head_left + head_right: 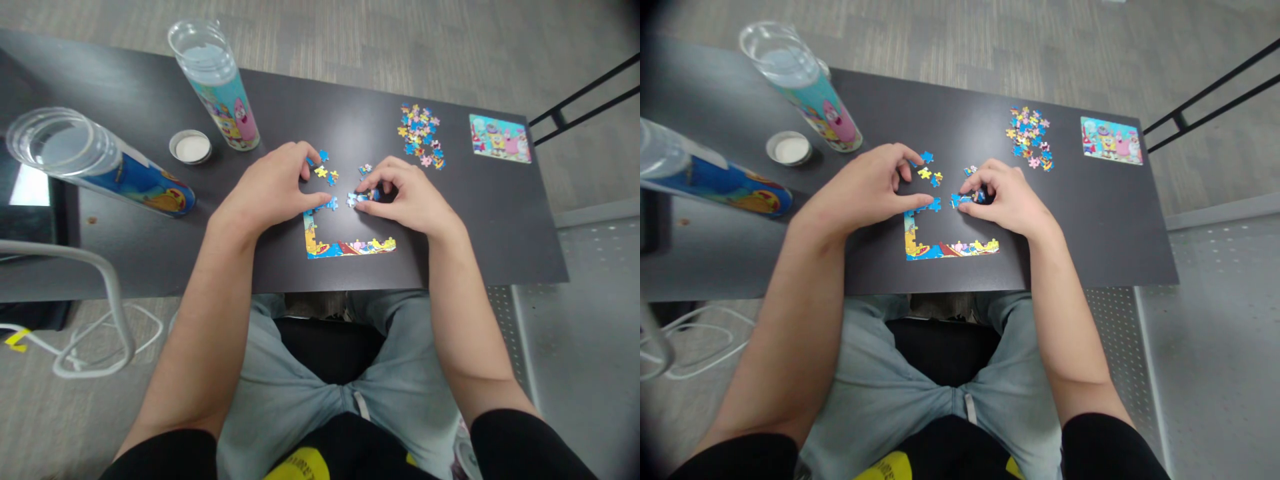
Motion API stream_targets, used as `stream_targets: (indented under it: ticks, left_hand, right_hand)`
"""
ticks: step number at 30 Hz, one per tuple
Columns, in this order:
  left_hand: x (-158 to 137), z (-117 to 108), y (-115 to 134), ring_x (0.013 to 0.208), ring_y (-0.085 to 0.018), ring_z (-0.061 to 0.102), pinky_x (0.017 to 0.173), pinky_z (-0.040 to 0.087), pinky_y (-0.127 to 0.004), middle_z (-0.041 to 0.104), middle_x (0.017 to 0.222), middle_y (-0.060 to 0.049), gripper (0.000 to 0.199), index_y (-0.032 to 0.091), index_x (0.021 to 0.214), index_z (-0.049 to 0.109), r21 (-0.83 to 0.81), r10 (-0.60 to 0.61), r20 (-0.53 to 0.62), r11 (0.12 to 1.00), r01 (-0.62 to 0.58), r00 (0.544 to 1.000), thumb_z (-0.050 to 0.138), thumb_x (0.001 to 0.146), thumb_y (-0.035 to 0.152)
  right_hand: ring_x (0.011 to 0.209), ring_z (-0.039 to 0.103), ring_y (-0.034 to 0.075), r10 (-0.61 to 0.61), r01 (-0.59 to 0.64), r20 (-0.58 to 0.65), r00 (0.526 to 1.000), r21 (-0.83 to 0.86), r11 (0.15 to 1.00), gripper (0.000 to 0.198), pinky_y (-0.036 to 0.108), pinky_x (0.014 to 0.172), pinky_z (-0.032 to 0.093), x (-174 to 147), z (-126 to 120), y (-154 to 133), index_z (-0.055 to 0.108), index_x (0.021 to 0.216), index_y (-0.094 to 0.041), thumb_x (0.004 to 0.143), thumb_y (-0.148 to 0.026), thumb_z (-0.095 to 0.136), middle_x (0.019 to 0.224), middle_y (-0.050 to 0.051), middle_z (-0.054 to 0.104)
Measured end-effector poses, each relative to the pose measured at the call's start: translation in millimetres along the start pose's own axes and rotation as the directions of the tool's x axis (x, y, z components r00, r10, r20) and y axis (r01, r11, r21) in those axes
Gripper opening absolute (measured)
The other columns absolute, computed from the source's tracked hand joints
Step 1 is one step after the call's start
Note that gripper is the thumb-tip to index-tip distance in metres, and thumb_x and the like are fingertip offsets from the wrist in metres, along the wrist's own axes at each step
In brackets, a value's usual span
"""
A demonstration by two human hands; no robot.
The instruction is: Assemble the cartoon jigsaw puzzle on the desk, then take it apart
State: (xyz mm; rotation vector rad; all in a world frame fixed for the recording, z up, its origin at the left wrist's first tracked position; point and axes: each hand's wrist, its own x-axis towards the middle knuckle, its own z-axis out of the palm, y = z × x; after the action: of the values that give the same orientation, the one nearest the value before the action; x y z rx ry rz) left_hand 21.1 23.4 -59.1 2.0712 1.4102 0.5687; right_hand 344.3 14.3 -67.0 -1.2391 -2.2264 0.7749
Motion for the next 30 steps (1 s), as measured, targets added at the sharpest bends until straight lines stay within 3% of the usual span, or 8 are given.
stream_targets:
  ticks: [5, 14, 18, 21, 26, 30]
  left_hand:
    - [-1, 0, 2, 0.108, -0.032, 0.073, 0.092, 0.054, -0.049, 0.083, 0.116, -0.005, 0.05, 0.035, 0.128, 0.078, -0.008, 0.001, -0.001, 1.0, -0.001, 1.0, 0.098, 0.089, 0.057]
    - [-1, 0, 3, 0.109, -0.031, 0.073, 0.095, 0.055, -0.049, 0.083, 0.118, -0.005, 0.047, 0.035, 0.131, 0.078, 0.022, 0.001, 0.002, 1.0, -0.001, 1.0, 0.095, 0.09, 0.05]
    - [-1, 0, 3, 0.108, -0.031, 0.073, 0.096, 0.056, -0.049, 0.083, 0.117, -0.006, 0.047, 0.034, 0.132, 0.078, 0.027, 0.0, 0.007, 1.0, 0.0, 1.0, 0.095, 0.091, 0.05]
    - [-1, 0, 2, 0.108, -0.031, 0.073, 0.096, 0.056, -0.049, 0.083, 0.118, -0.006, 0.048, 0.033, 0.133, 0.079, 0.024, -0.005, 0.008, 1.0, 0.005, 1.0, 0.095, 0.091, 0.05]
    - [-2, 0, 1, 0.11, -0.032, 0.073, 0.096, 0.056, -0.047, 0.083, 0.117, -0.006, 0.048, 0.033, 0.132, 0.078, 0.019, -0.01, 0.009, 1.0, 0.01, 1.0, 0.096, 0.09, 0.05]
    - [-1, -1, 0, 0.111, -0.031, 0.073, 0.097, 0.055, -0.046, 0.083, 0.118, -0.006, 0.05, 0.032, 0.131, 0.078, 0.02, 0.001, 0.013, 1.0, -0.001, 1.0, 0.099, 0.09, 0.052]
  right_hand:
    - [0.096, 0.062, 0.032, 0.019, -0.017, -0.04, 0.999, 0.041, 0.999, 0.023, 0.056, 0.092, 0.062, -6, -8, 7, 0.097, 0.116, -0.033, 0.098, -0.046, 0.102, 0.123, 0.012, 0.085]
    - [0.099, 0.071, 0.036, 0.039, -0.039, 0.011, 0.999, -0.035, 0.999, 0.017, 0.06, 0.097, 0.066, -4, -5, 3, 0.098, 0.115, -0.035, 0.1, -0.042, 0.095, 0.128, 0.011, 0.087]
    - [0.099, 0.071, 0.034, -0.004, 0.005, 0.033, 0.999, -0.031, 0.999, 0.028, 0.06, 0.102, 0.063, -6, -7, 1, 0.1, 0.128, -0.032, 0.101, -0.035, 0.095, 0.131, 0.011, 0.087]
    - [0.1, 0.072, 0.033, -0.017, 0.018, 0.041, 0.999, -0.023, 1.0, 0.023, 0.059, 0.103, 0.059, -5, -8, 4, 0.101, 0.126, -0.034, 0.104, -0.04, 0.096, 0.134, 0.01, 0.088]
    - [0.092, 0.068, 0.03, -0.051, 0.051, -0.013, 0.999, 0.025, 0.998, 0.018, 0.053, 0.093, 0.052, -4, -5, 8, 0.097, 0.109, -0.028, 0.096, -0.04, 0.099, 0.115, 0.008, 0.086]
    - [0.078, 0.061, 0.026, 0.041, -0.043, 0.014, 0.999, 0.13, 0.991, 0.014, 0.048, 0.08, 0.049, -4, 0, -6, 0.088, 0.108, -0.029, 0.104, -0.042, 0.092, 0.09, 0.002, 0.078]
